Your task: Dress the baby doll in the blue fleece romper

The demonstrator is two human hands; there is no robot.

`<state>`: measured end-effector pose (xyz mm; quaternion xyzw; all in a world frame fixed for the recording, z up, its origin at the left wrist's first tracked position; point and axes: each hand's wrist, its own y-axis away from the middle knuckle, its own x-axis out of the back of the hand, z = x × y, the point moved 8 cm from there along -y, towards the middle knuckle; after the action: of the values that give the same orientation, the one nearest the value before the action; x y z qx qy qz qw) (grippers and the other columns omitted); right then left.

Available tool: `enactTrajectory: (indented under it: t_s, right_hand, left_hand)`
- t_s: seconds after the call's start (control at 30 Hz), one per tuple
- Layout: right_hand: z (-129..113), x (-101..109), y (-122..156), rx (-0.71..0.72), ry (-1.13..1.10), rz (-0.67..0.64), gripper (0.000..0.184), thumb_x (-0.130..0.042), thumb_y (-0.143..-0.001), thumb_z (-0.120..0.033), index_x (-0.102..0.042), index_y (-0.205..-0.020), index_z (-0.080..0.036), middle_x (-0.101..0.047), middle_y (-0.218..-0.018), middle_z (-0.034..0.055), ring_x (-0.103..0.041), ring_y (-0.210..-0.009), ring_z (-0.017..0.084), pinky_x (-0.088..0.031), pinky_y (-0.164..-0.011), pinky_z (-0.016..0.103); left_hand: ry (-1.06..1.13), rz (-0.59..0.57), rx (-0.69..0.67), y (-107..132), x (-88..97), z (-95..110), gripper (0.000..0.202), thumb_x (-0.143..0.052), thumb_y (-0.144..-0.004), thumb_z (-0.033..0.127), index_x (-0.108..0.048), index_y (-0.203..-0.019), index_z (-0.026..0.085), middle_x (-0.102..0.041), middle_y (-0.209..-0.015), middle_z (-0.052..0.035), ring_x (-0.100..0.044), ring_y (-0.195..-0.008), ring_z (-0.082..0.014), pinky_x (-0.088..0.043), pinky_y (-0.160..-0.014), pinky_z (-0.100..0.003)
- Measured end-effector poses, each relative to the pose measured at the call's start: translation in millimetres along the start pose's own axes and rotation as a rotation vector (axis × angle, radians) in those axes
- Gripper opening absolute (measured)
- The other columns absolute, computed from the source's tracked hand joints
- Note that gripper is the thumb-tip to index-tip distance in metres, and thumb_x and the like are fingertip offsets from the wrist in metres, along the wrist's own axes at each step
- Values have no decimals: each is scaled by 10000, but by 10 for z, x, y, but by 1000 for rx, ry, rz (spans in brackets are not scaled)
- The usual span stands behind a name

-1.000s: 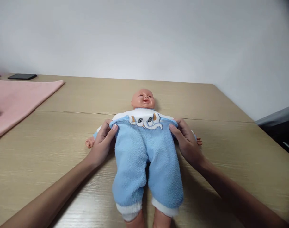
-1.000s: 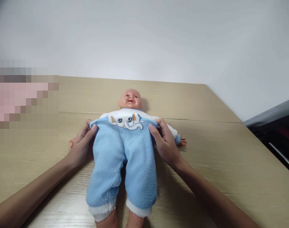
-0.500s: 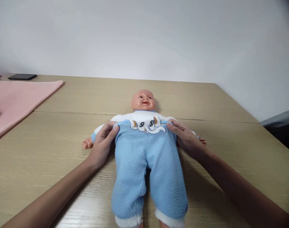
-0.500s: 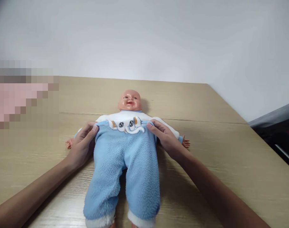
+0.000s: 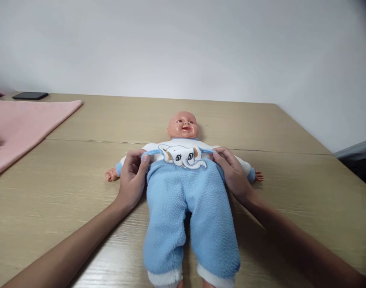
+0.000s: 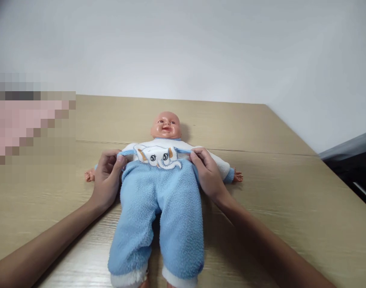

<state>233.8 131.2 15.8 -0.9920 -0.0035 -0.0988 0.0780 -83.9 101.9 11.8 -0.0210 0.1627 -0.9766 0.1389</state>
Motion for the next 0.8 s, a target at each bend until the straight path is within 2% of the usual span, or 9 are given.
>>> enactTrajectory:
  t_s: [0.17,0.3,0.37,0.47,0.53,0.6,0.67,0.73,0.8]
  right_hand:
    - [49,-23,141,109,164,0,257,-614,-1121,-524,-648,-1176,-275,-710,-1047,42,-678,-989,259,-519,-931,432]
    - [-49,20,194,206,359,29,219,-588,-1144,-482,-624,-1201,-273,-712,-1121,71,-701,-1001,270,-551,-941,465]
    - [-218,45,192,277,418,66,199,-621,-1128,-432,-607,-1240,-269,-705,-1218,97,-705,-1058,282,-560,-978,479]
    - [-680,-57,134,495,559,91,213,-635,-1100,-336,-608,-1290,-244,-710,-1283,138,-680,-1190,320,-520,-1083,515]
    - [-994,-304,11,615,637,-28,132,-613,-1098,-293,-648,-1208,-228,-752,-1213,133,-688,-1175,320,-508,-1072,494]
    - [-1214,-652,-195,619,651,-244,107,-595,-1103,-279,-687,-1089,-226,-788,-1125,101,-721,-1096,288,-518,-1002,435]
    - [-1395,-1007,-429,606,653,-397,142,-590,-1102,-278,-709,-1077,-204,-810,-1117,96,-736,-1072,271,-511,-971,406]
    - [-1427,-1425,-632,565,715,-621,192,-577,-1118,-280,-749,-1141,-197,-832,-1157,93,-745,-1095,269,-500,-973,405]
    - [-1324,-1816,-760,508,789,-867,146,-694,-1048,-260,-794,-1149,-226,-841,-1222,90,-755,-1093,276,-513,-906,385]
  left_hand:
    - [2,0,35,18,-5,16,362,-800,-1018,606,-702,-1053,259,-666,-959,10,-580,-883,-178,-457,-845,-312]
    - [8,-36,24,43,-56,60,362,-835,-993,584,-696,-1062,257,-677,-1018,-2,-612,-980,-199,-472,-915,-323]
    - [2,-41,21,52,-71,67,362,-832,-999,575,-677,-1071,256,-662,-1026,0,-609,-982,-194,-470,-919,-322]
    - [-8,-1,-2,58,-53,77,355,-778,-1040,583,-639,-1098,262,-628,-998,12,-582,-919,-179,-462,-856,-314]
    - [10,9,-20,61,-53,81,347,-760,-1057,578,-609,-1098,268,-605,-967,23,-565,-873,-170,-452,-806,-308]
    - [36,4,-39,66,-63,88,339,-746,-1069,572,-591,-1093,271,-591,-942,32,-557,-850,-164,-446,-784,-303]
    - [49,7,-60,78,-63,100,335,-737,-1075,571,-589,-1091,271,-591,-944,30,-558,-851,-164,-450,-789,-305]
    - [51,24,-71,91,-52,105,332,-729,-1078,571,-595,-1096,269,-606,-971,21,-568,-870,-171,-462,-810,-312]
    - [64,32,-82,100,-47,110,306,-721,-1088,554,-607,-1116,271,-625,-1005,11,-584,-907,-177,-472,-842,-317]
